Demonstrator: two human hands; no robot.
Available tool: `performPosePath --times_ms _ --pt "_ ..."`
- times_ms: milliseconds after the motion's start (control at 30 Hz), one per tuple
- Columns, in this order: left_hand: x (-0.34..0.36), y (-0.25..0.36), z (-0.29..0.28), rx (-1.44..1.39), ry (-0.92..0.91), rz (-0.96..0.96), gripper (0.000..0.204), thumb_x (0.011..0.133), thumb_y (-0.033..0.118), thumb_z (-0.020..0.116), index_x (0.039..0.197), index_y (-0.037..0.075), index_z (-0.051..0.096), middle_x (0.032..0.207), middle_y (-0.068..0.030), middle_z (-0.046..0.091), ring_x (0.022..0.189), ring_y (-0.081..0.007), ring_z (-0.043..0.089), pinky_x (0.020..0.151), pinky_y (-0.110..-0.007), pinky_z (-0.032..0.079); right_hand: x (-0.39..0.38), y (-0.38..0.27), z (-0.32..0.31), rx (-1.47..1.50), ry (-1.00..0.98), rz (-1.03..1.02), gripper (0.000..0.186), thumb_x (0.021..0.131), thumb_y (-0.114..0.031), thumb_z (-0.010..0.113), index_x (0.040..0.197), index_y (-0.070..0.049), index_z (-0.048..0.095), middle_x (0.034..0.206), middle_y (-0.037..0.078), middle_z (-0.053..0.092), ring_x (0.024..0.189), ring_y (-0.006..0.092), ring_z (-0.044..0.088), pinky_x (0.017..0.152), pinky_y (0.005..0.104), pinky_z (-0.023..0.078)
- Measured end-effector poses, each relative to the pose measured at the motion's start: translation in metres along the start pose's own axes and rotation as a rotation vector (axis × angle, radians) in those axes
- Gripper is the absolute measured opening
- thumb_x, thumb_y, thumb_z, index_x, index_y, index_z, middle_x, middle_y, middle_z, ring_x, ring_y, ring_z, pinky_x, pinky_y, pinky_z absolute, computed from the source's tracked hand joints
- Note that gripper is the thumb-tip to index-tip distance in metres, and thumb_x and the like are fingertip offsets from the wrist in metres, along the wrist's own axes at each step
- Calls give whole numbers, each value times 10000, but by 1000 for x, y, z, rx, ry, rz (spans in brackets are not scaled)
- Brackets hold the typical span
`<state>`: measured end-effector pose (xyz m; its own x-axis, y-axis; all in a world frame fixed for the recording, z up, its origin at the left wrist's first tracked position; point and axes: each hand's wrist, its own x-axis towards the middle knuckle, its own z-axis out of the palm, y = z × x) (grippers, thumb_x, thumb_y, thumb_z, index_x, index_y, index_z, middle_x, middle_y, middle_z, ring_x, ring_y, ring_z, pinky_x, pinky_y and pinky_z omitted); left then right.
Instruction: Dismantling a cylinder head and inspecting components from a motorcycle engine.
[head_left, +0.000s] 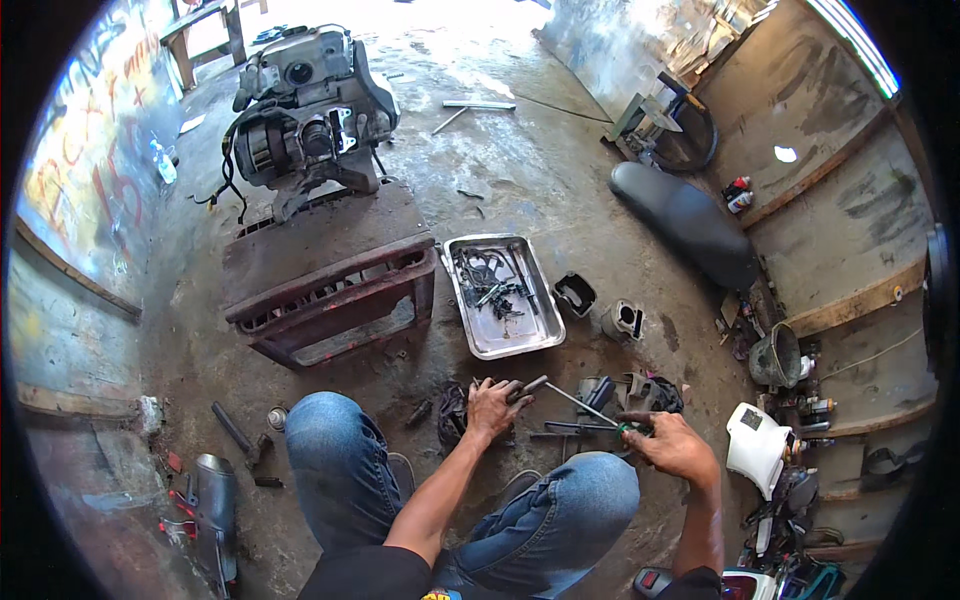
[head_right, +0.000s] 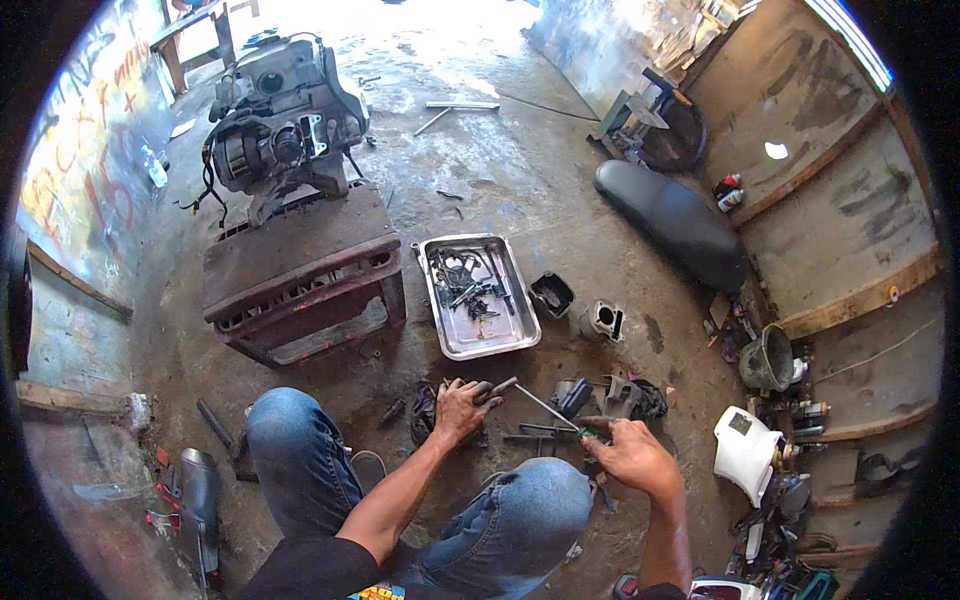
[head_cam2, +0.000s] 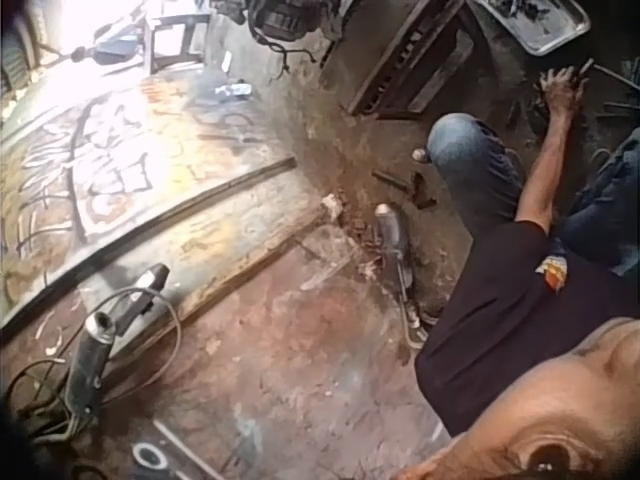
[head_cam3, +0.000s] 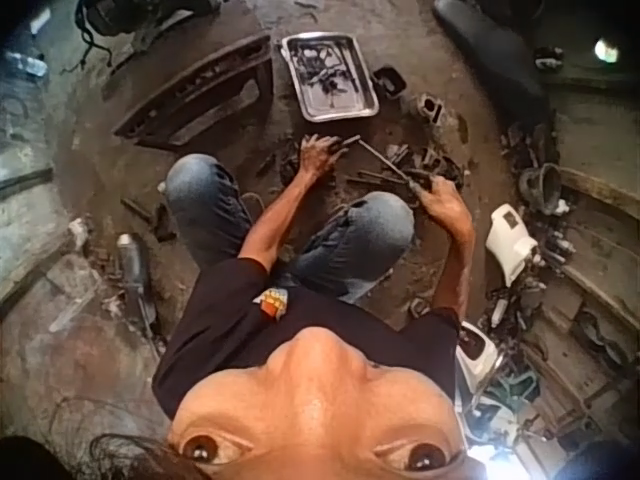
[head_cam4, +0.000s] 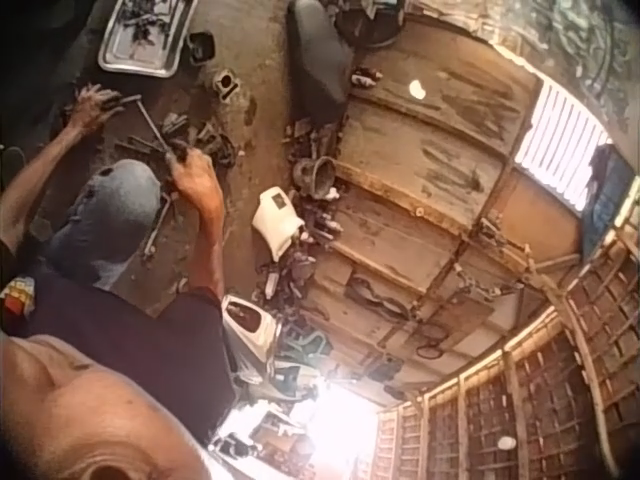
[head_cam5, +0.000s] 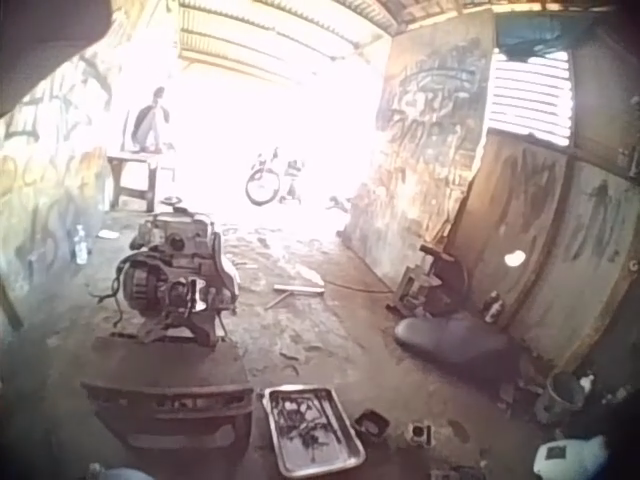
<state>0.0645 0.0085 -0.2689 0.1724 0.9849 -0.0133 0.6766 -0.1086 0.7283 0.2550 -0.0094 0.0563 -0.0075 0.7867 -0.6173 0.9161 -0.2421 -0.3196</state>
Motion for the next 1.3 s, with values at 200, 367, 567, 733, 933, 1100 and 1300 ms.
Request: performPosePath --times_ms 200,367,567,733,933,1100,1300 --pt "-1 -4 -1 -37 58 -24 477 867 580 585 1023 157 740 1001 -40 721 1033 -312 604 939 -531 416 8 -26 -5 -315 16 -185 497 912 -349 610 1272 -6 600 1034 247 666 1007 364 630 913 418 476" --pt "3 -14 13 7 51 55 438 909 504 546 1020 117 718 1011 -80 717 1068 -328 590 959 -544 405 26 -54 -7 -477 -56 -261 427 912 -343 605 1140 17 636 1041 241 658 1006 369 620 898 445 481" --pt "-3 -10 12 105 -77 25 456 932 479 529 1013 64 699 1033 -135 704 1134 -389 572 955 -590 404 47 -105 -22 -528 -96 -292 453 900 -369 599 1126 20 650 1107 244 646 1101 377 598 977 431 466" --pt "-3 -8 0 79 30 44 464 920 477 563 1079 56 673 1042 -144 700 1078 -374 588 946 -577 411 33 -81 -36 -561 100 -266 370 885 -349 623 949 15 650 1009 231 660 1019 368 610 914 444 482" --pt "2 -7 4 28 -8 18 400 924 475 565 1139 147 645 1021 -97 712 1074 -369 584 955 -587 400 38 -69 -36 -566 88 -192 384 884 -338 620 1121 -41 672 1078 209 656 1093 352 586 965 419 449" --pt "-1 -5 1 25 -32 8 412 923 471 563 1135 127 645 1022 -80 709 1092 -377 579 960 -585 400 39 -72 -32 -563 56 -157 373 880 -328 630 1132 -59 680 1088 212 656 1089 352 588 966 415 453" --pt "-2 -5 1 78 3 31 494 908 479 589 1191 80 651 1102 -109 702 1117 -382 570 972 -543 396 33 -77 -28 -516 139 -255 354 861 -313 626 1008 3 691 1026 231 673 1030 364 633 932 434 483"
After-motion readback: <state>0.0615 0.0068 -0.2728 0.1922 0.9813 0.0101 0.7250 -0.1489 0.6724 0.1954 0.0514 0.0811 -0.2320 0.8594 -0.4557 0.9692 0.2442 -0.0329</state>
